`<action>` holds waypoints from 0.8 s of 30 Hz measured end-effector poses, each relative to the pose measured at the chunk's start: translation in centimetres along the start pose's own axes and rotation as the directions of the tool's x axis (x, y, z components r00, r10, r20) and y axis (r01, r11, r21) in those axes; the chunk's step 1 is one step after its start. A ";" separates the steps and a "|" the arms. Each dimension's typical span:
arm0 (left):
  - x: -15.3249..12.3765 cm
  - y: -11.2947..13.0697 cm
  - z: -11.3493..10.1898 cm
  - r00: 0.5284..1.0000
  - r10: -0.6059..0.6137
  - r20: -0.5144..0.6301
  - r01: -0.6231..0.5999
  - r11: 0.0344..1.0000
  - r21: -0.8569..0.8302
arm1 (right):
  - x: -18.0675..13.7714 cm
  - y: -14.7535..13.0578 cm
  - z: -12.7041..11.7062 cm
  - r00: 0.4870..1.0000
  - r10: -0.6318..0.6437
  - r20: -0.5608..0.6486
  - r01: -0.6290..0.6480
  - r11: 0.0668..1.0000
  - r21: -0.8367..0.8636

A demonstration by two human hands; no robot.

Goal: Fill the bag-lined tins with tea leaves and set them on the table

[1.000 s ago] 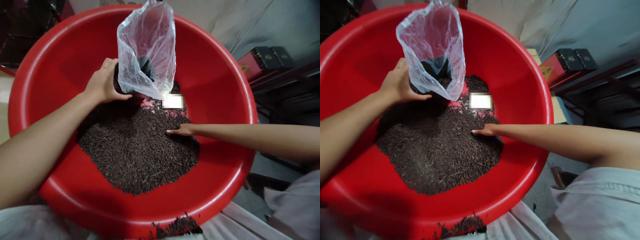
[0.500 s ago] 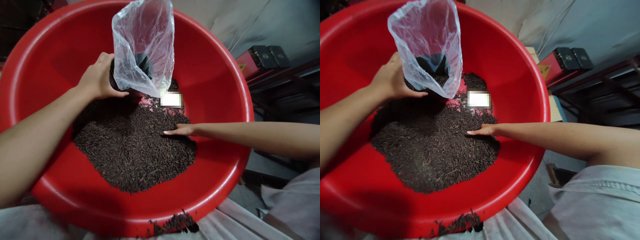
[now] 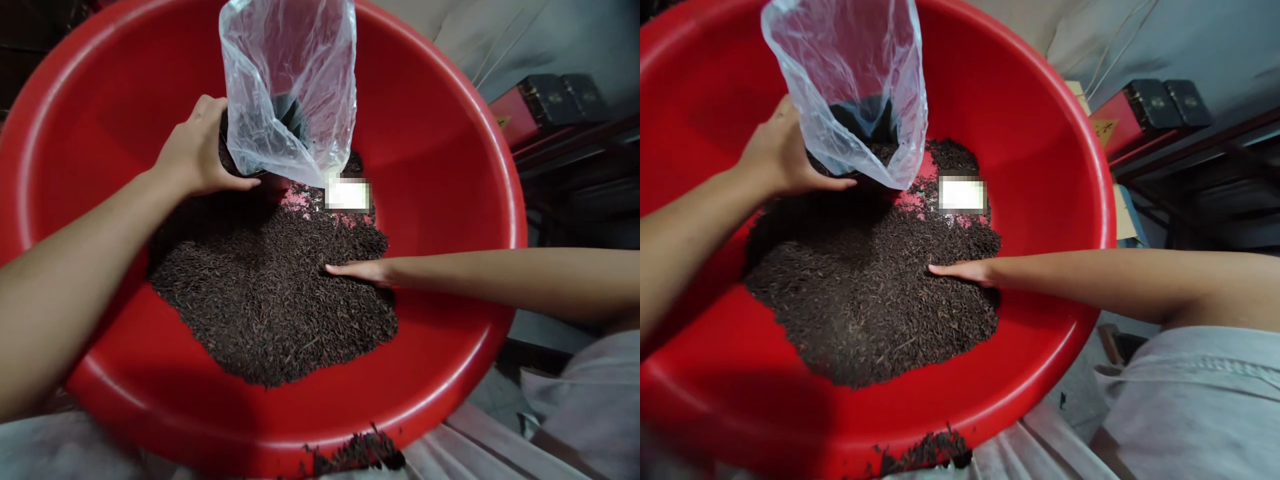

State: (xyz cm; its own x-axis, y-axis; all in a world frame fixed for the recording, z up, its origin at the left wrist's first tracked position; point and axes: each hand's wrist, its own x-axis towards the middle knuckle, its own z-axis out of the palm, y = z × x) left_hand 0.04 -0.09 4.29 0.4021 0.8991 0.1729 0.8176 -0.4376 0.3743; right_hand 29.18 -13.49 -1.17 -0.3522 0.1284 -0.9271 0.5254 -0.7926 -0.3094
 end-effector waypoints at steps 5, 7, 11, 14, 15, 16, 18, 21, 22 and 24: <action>0.1 0.0 0.0 1.000 0.011 -0.008 -0.010 0.999 0.036 | 0.2 0.3 0.5 0.998 0.022 0.066 -0.038 0.967 0.253; 0.1 -0.1 0.1 1.000 0.014 -0.012 -0.013 0.999 0.043 | 0.2 0.3 1.0 0.998 0.024 0.066 -0.043 0.950 0.308; 0.1 -0.3 0.3 0.999 0.025 -0.025 -0.024 0.999 0.044 | 0.0 -0.5 2.7 0.992 -0.003 0.123 -0.045 0.919 0.391; 0.1 -0.5 0.3 0.997 0.058 -0.042 -0.057 0.998 0.017 | 0.0 -1.5 4.4 0.988 -0.061 0.144 -0.009 0.896 0.445; 0.1 -0.5 0.3 0.996 0.071 -0.047 -0.070 0.997 0.009 | 0.1 -1.8 4.9 0.990 -0.070 0.126 0.006 0.893 0.450; 0.0 -0.5 0.3 0.996 0.077 -0.048 -0.077 0.997 0.007 | 0.2 -2.0 5.3 0.993 -0.072 0.097 0.021 0.894 0.448; 0.0 -0.6 0.3 0.997 0.062 -0.047 -0.061 0.998 0.019 | 0.5 -2.1 5.8 0.997 -0.071 0.021 0.056 0.906 0.420; 0.0 -0.6 0.4 0.997 0.054 -0.053 -0.052 0.998 0.030 | 1.1 -1.9 6.0 0.992 -0.095 -0.082 0.117 0.929 0.352; 0.0 -0.7 0.4 0.996 0.067 -0.060 -0.065 0.997 0.030 | 1.3 -1.8 6.0 0.991 -0.100 -0.094 0.126 0.933 0.336; 0.0 -0.8 0.5 0.994 0.090 -0.069 -0.088 0.995 0.036 | 1.5 -1.7 6.0 0.989 -0.102 -0.110 0.132 0.939 0.318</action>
State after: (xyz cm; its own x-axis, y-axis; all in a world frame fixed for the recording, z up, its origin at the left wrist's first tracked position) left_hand -0.42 0.30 3.54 0.4450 0.8543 0.2685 0.7935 -0.5151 0.3241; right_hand 23.11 -15.50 -0.75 -0.3164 0.2737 -0.9083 0.2005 -0.9165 -0.3461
